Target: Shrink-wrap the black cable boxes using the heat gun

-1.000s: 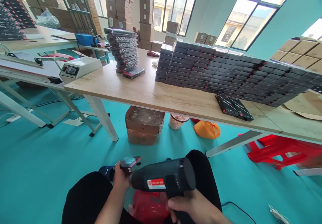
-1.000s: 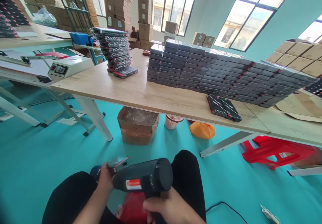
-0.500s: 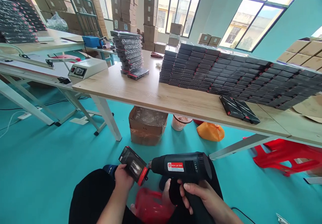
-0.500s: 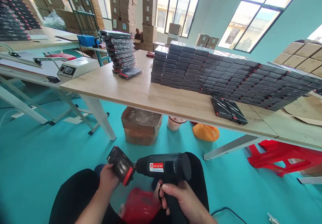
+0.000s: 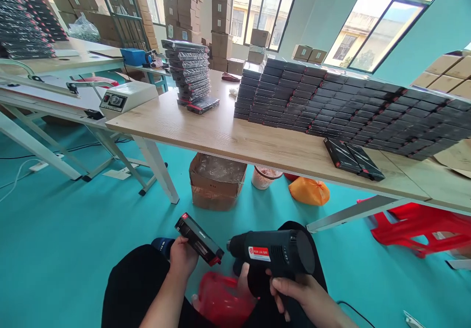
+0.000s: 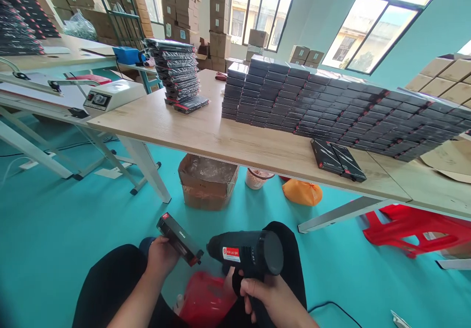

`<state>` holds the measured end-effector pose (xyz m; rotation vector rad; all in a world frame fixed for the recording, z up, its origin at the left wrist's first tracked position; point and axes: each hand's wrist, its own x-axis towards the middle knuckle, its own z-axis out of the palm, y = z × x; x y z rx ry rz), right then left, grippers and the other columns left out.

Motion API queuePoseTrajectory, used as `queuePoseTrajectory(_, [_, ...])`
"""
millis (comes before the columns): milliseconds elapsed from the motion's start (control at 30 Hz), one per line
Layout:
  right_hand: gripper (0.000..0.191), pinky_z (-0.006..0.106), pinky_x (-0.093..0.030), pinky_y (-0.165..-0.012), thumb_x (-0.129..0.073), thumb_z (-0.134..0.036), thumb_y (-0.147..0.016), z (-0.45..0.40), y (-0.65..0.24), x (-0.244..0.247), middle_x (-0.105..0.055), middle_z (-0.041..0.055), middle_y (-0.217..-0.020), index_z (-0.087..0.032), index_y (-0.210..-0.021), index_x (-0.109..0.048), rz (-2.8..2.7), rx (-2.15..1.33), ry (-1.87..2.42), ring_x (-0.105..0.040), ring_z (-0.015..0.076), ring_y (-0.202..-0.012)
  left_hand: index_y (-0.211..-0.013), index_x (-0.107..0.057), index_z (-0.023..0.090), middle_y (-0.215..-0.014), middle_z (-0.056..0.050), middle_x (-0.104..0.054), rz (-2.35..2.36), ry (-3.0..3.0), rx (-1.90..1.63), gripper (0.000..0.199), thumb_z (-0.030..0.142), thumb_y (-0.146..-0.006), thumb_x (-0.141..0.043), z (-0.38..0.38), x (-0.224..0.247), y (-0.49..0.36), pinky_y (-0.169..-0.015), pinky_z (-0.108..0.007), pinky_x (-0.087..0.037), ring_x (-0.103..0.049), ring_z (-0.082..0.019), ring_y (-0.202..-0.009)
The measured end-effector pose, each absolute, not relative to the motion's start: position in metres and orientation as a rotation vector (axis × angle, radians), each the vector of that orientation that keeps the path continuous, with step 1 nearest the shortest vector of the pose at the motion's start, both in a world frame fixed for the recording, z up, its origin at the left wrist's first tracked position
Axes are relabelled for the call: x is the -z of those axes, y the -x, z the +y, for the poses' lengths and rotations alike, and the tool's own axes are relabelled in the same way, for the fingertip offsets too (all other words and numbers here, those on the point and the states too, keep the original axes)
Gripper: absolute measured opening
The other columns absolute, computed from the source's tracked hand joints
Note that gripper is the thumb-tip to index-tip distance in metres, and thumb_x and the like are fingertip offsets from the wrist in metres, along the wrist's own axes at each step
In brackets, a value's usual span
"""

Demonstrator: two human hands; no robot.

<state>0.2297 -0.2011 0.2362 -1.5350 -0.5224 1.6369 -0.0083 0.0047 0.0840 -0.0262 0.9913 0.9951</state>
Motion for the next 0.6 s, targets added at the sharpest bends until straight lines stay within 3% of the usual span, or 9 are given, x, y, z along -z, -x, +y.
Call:
queuePoseTrajectory(100, [0.051, 0.030, -0.044, -0.053, -0.083, -0.059, -0.063, -0.204, -0.230, -0.229, -0.066, 0.0048, -0.070, -0.014, -0.084, -0.073, -0.571, -1.758, 1.516, -0.060, 0.0174, -0.060, -0.086, -0.062, 0.021, -0.060, -0.002, -0.062, 0.997, -0.011, -1.013, 0.038, 0.013, -0.051, -0.050, 0.005, -0.082, 0.009, -0.057, -0.039, -0.055, -0.060, -0.024, -0.050])
queuePoseTrajectory(200, [0.053, 0.030, -0.046, -0.056, -0.080, -0.062, -0.065, -0.208, -0.231, -0.223, -0.062, 0.0022, -0.060, -0.013, -0.084, -0.073, -0.545, -1.649, 1.594, -0.057, 0.0164, -0.057, -0.075, -0.059, 0.021, -0.059, -0.002, -0.062, 0.999, -0.064, -1.030, 0.028, 0.015, -0.049, -0.050, 0.005, -0.075, 0.008, -0.056, -0.037, -0.054, -0.061, -0.024, -0.053])
queuePoseTrajectory(333, [0.055, 0.027, -0.043, -0.050, -0.084, -0.058, -0.061, -0.206, -0.232, -0.227, -0.067, 0.0049, -0.073, -0.013, -0.090, -0.073, -0.459, -1.694, 1.530, -0.058, 0.0149, -0.056, -0.068, -0.058, 0.020, -0.056, -0.001, -0.060, 1.051, -0.202, -0.986, 0.019, 0.019, -0.050, -0.052, 0.002, -0.060, 0.004, -0.053, -0.033, -0.050, -0.055, -0.019, -0.047])
queuePoseTrajectory(433, [0.047, 0.027, -0.046, -0.051, -0.082, -0.055, -0.067, -0.196, -0.228, -0.238, -0.067, 0.0055, -0.074, -0.013, -0.085, -0.073, -0.536, -1.693, 1.441, -0.058, 0.0141, -0.056, -0.062, -0.055, 0.021, -0.052, 0.002, -0.054, 1.110, -0.313, -0.903, 0.012, 0.021, -0.050, -0.055, -0.002, -0.051, -0.001, -0.051, -0.030, -0.046, -0.053, -0.017, -0.047])
queuePoseTrajectory(600, [0.041, 0.025, -0.046, -0.052, -0.078, -0.048, -0.075, -0.168, -0.225, -0.263, -0.067, 0.0031, -0.066, -0.012, -0.094, -0.071, -0.539, -1.579, 1.394, -0.056, 0.0130, -0.056, -0.060, -0.055, 0.020, -0.053, 0.003, -0.054, 1.130, -0.384, -0.804, 0.012, 0.021, -0.050, -0.062, -0.012, -0.044, -0.008, -0.051, -0.029, -0.042, -0.053, -0.016, -0.048])
